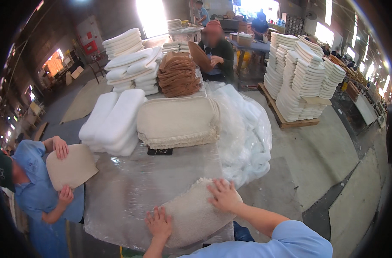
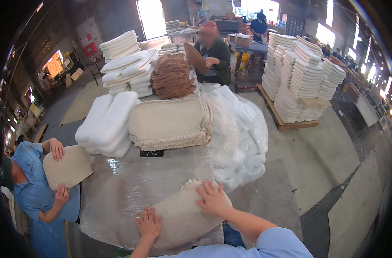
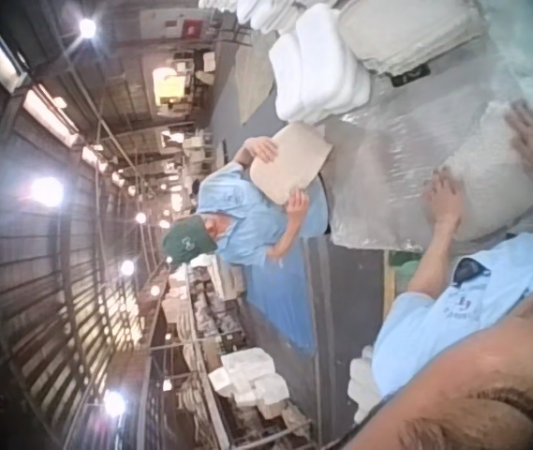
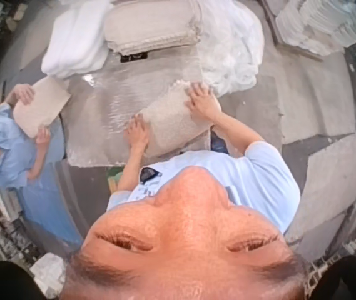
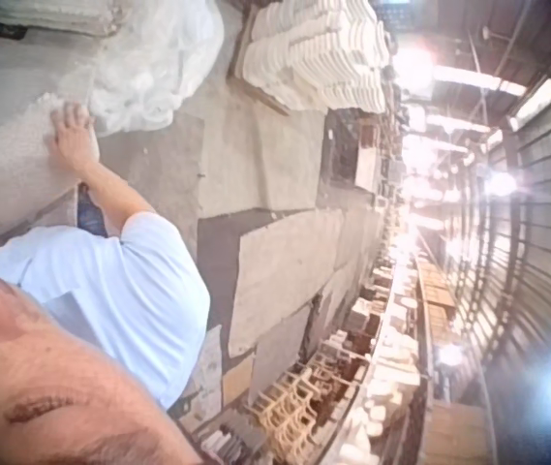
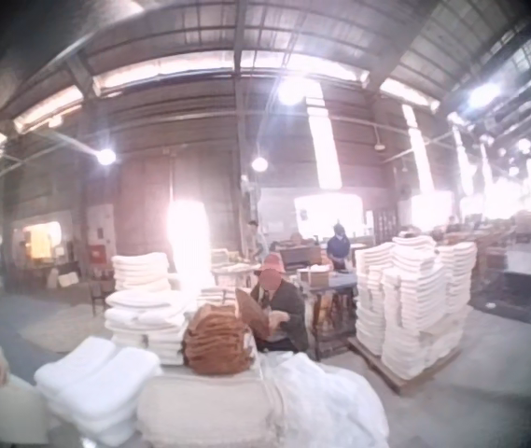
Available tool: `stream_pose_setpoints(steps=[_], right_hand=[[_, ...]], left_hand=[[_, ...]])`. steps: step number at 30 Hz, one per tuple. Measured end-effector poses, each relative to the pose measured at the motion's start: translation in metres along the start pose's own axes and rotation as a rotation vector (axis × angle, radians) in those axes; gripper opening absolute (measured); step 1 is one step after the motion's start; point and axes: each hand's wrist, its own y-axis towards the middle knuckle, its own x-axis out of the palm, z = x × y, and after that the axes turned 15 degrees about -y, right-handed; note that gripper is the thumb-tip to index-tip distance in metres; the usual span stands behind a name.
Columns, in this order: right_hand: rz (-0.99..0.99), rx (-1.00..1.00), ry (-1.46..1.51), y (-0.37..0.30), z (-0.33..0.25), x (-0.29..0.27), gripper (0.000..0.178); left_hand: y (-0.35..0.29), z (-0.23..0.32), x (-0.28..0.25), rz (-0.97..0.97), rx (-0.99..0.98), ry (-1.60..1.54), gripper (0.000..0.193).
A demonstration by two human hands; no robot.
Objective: The person inserts foam inserts into fabric covers and stacks the finished cushions. The person handles foam and fabric pieces by hand, aligning and tucking the foam into the covers, then placing completed units on a growing stack.
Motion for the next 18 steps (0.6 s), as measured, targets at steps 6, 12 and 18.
stream_pose_setpoints(steps=[6,12,18], right_hand=[[-0.156,0.393,0.460,0.027,0.016,0.002,0.081],[-0.467,0.369,0.474,0.063,0.048,0.016,0.072],[-0.474,0.092,0.594,0.095,0.039,0.033,0.051]], left_hand=[[0.009,-0.005,0.011,0.187,-0.087,-0.207,0.061],[0.047,0.010,-0.006,-0.057,-0.262,-0.230,0.063],[0.101,0.011,-0.011,-0.540,-0.203,-0.487,0.056]])
